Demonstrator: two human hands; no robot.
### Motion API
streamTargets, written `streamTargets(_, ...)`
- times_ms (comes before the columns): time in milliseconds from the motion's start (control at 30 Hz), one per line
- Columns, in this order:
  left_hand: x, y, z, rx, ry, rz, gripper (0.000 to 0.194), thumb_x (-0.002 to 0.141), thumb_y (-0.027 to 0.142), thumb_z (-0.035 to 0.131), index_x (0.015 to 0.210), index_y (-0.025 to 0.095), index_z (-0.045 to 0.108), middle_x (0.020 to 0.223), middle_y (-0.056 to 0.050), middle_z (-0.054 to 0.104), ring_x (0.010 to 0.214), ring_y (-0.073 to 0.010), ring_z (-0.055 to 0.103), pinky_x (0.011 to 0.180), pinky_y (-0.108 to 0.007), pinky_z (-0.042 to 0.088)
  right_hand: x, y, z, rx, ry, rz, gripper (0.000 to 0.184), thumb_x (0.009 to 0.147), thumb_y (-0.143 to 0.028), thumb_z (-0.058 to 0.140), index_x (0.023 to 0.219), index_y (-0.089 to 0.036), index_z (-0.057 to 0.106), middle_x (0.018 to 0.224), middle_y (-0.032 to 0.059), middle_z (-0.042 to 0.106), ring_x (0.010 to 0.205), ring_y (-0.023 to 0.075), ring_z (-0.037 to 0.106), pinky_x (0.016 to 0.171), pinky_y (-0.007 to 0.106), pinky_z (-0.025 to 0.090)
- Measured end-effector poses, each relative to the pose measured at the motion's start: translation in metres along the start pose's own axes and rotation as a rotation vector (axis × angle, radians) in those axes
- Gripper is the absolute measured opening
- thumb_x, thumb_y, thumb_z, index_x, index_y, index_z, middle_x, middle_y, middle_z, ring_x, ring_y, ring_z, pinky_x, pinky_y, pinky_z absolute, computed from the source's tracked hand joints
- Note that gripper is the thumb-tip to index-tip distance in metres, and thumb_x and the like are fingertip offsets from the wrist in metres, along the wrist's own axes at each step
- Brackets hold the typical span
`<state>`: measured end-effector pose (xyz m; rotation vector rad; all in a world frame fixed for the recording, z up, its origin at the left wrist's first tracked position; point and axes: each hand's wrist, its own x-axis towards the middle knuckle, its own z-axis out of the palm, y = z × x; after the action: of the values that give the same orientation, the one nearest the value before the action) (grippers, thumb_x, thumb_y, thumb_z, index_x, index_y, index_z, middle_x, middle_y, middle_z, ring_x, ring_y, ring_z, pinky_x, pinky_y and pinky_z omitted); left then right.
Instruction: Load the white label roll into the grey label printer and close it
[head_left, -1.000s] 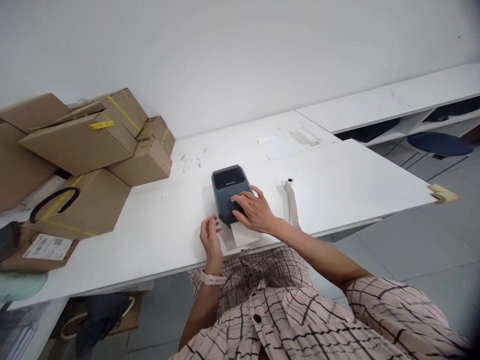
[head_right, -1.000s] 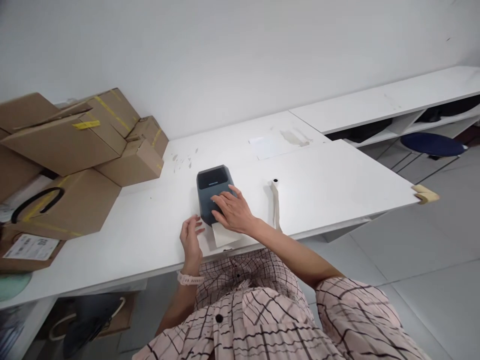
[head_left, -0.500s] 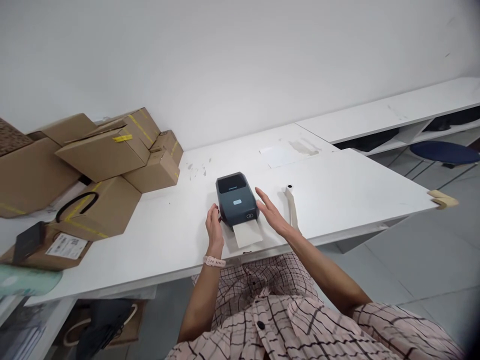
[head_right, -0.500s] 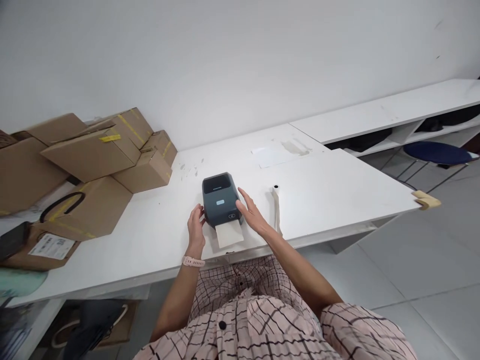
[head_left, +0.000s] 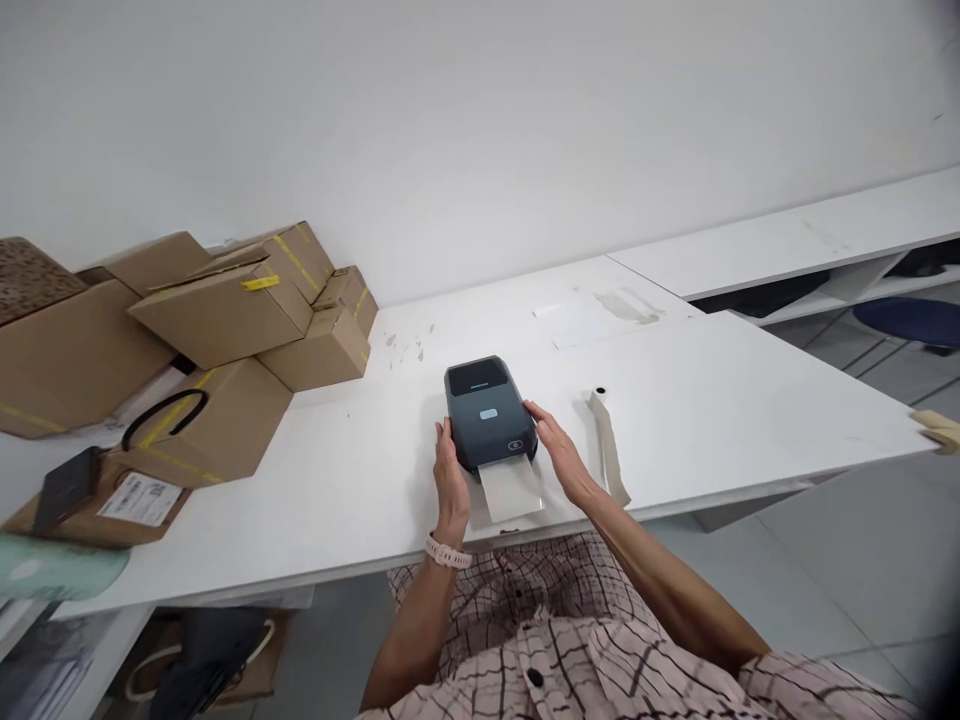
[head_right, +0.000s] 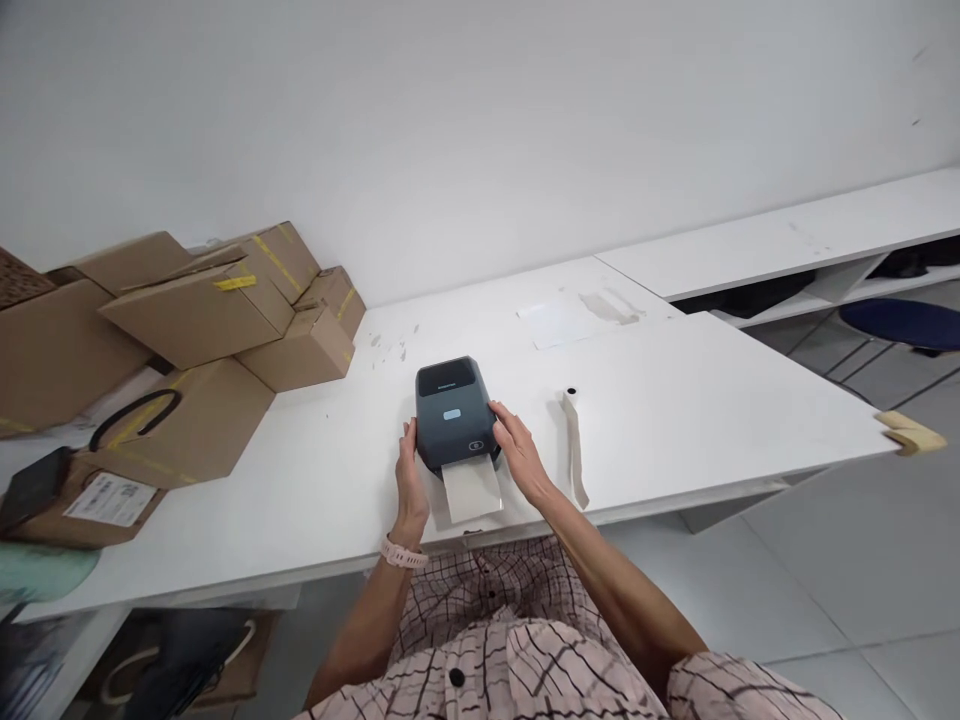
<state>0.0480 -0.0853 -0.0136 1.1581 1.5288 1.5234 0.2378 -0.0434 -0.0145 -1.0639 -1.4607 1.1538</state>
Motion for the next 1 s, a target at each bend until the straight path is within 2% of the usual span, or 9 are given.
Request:
streamTargets(200, 0.063, 0.038, -0.008, -0.204, -0.006, 0.157, 0.060, 0.099, 0.060, 0.038, 0.143, 0.024, 0.056, 0.154, -0.007, 0.051, 0.146, -0.0240, 0.042, 0.121, -0.040, 0.032, 0.060, -0.042, 0.001, -0.082, -0.047, -0.167, 0.078, 0.094, -0.076, 0.033, 0.158, -0.033, 0.030, 0.168, 0.0022, 0.026, 0.156, 0.0269, 0.019, 0.129, 0.051, 0.012)
streamTargets(333, 0.099, 0.027, -0.011, -0.022, 0.121, 0.025, 0.056, 0.085, 0.046, 0.066, 0.133, 0.017, 0.060, 0.131, -0.014, 0.065, 0.124, -0.0254, 0.060, 0.103, -0.038, 0.047, 0.124, -0.068, 0.014, -0.211, 0.030, -0.308, 0.092, 0.089, -0.083, 0.030, 0.160, -0.025, 0.024, 0.167, 0.0092, 0.027, 0.155, 0.0334, 0.021, 0.126, 0.058, 0.013)
streamTargets(433, 0.104, 0.003, -0.015, 0.290, 0.056, -0.146, 0.065, 0.079, 0.045, 0.070, 0.136, 0.016, 0.057, 0.109, -0.010, 0.066, 0.099, -0.0227, 0.065, 0.085, -0.034, 0.050, 0.165, -0.076, 0.020, -0.305, 0.066, -0.367, 0.093, 0.090, -0.083, 0.027, 0.161, -0.024, 0.020, 0.165, 0.0099, 0.033, 0.152, 0.0356, 0.027, 0.124, 0.059, 0.020)
streamTargets(533, 0.101, -0.012, -0.017, 0.515, -0.075, -0.181, 0.063, 0.081, 0.043, 0.066, 0.138, 0.018, 0.056, 0.091, -0.005, 0.064, 0.085, -0.0215, 0.064, 0.074, -0.031, 0.047, 0.191, -0.078, 0.019, -0.404, 0.028, -0.364, 0.086, 0.095, -0.078, 0.023, 0.162, -0.027, 0.008, 0.165, 0.0077, 0.033, 0.150, 0.0345, 0.032, 0.122, 0.058, 0.023)
streamTargets(700, 0.103, -0.010, -0.012, 0.682, -0.166, -0.182, 0.045, 0.084, 0.032, 0.055, 0.127, 0.018, 0.061, 0.072, -0.003, 0.064, 0.071, -0.0233, 0.063, 0.063, -0.031, 0.041, 0.186, -0.083, 0.013, -0.575, 0.105, -0.576, 0.078, 0.099, -0.068, 0.034, 0.161, -0.027, 0.012, 0.167, 0.0084, 0.024, 0.154, 0.0369, 0.020, 0.121, 0.063, 0.021)
streamTargets(767, 0.105, -0.005, -0.009, 0.751, -0.164, -0.162, 0.043, 0.082, 0.028, 0.055, 0.122, 0.017, 0.063, 0.081, -0.006, 0.069, 0.080, -0.0267, 0.067, 0.067, -0.033, 0.043, 0.174, -0.080, 0.015, -0.639, -0.018, -0.662, 0.066, 0.099, -0.056, 0.045, 0.156, -0.026, 0.031, 0.161, 0.0091, 0.038, 0.149, 0.0353, 0.032, 0.120, 0.058, 0.028)
streamTargets(833, 0.105, -0.001, -0.007, 0.797, -0.161, -0.147, 0.039, 0.081, 0.025, 0.055, 0.118, 0.017, 0.065, 0.092, -0.010, 0.073, 0.091, -0.0297, 0.068, 0.072, -0.034, 0.044, 0.164, -0.071, 0.020, -0.740, -0.316, -0.623, 0.058, 0.092, -0.045, 0.059, 0.146, -0.027, 0.047, 0.148, 0.0097, 0.054, 0.137, 0.0353, 0.049, 0.112, 0.054, 0.041)
streamTargets(900, 0.103, 0.000, -0.006, 0.802, -0.154, -0.146, 0.039, 0.082, 0.024, 0.053, 0.118, 0.019, 0.065, 0.095, -0.011, 0.073, 0.095, -0.0306, 0.068, 0.075, -0.034, 0.045, 0.161, -0.057, 0.030, -0.869, -0.586, -0.493, 0.066, 0.078, -0.038, 0.075, 0.139, -0.027, 0.055, 0.139, 0.0115, 0.062, 0.127, 0.0388, 0.058, 0.103, 0.054, 0.048)
streamTargets(1000, 0.101, 0.000, -0.006, 0.801, -0.142, -0.154, 0.039, 0.084, 0.025, 0.050, 0.121, 0.020, 0.064, 0.091, -0.009, 0.073, 0.093, -0.0299, 0.069, 0.075, -0.034, 0.045, 0.168, -0.036, 0.049, -0.992, -0.740, -0.294, 0.091, 0.054, -0.029, 0.089, 0.139, -0.026, 0.057, 0.130, 0.0153, 0.068, 0.120, 0.0438, 0.063, 0.101, 0.057, 0.048)
